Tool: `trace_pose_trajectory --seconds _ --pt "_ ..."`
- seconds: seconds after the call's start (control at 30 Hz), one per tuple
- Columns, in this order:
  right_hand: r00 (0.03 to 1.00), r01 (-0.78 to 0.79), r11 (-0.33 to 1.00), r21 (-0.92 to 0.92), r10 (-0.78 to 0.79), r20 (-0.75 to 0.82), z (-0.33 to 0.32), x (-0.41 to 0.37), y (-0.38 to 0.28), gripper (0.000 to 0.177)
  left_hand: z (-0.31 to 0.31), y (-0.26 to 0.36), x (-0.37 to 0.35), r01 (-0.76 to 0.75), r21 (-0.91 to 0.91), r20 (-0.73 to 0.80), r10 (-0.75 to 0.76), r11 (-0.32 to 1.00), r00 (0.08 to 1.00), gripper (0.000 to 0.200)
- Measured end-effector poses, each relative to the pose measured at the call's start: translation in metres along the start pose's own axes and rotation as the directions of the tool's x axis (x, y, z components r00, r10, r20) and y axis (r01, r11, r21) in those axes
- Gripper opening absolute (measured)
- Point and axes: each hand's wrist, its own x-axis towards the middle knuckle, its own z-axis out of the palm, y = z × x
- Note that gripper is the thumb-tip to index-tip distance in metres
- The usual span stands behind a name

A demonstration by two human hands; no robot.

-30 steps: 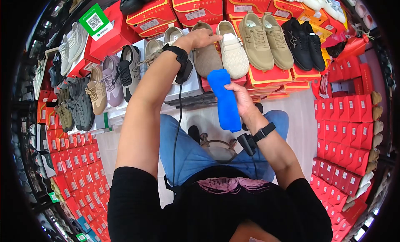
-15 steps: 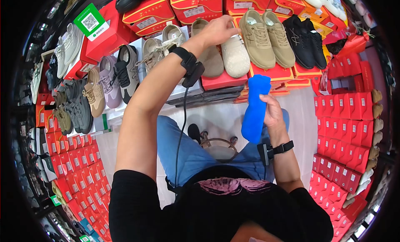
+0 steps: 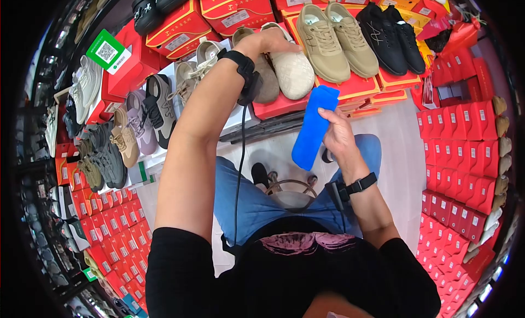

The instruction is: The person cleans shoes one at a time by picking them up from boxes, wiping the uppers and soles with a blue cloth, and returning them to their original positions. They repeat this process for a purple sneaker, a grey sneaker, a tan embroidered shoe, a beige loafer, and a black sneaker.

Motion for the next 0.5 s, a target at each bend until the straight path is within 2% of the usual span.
trace_pose_trajectory --seconds 0.2,0.27,0.3,0.37,0.4,0.5 --pt "0.998 -0.063 0.989 0.132 0.065 -0.010 0.004 0.013 0.005 0.028 0.010 0.011 0.007 0.027 0.016 -0.018 -0.027 1.000 0.999 0.081" --pt "0.998 -0.043 0.994 0.098 0.046 -0.030 0.005 0.007 0.003 0.029 0.012 0.012 -0.002 0.011 -0.090 0.002 -0.011 0.996 1.000 0.077" --pt "0.998 -0.043 0.994 0.103 0.046 -0.031 0.003 0.004 0.000 0.029 0.012 0.015 -0.009 0.012 -0.086 0.005 -0.011 0.996 1.000 0.077" --pt "0.995 0.081 0.997 0.019 -0.080 -0.055 -0.002 -0.009 -0.006 0.031 0.013 0.024 -0.031 -0.109 -0.244 -0.164 0.070 0.964 0.984 0.072" --pt "0.990 0.124 0.992 -0.007 -0.124 -0.066 0.002 -0.019 -0.012 0.036 0.008 0.035 -0.051 -0.107 -0.244 -0.161 0.069 0.964 0.984 0.072" --pt "0.985 0.165 0.982 -0.092 -0.168 -0.025 0.005 -0.048 -0.029 0.042 -0.001 0.052 -0.094 -0.317 -0.290 -0.241 0.252 0.903 0.937 0.066"
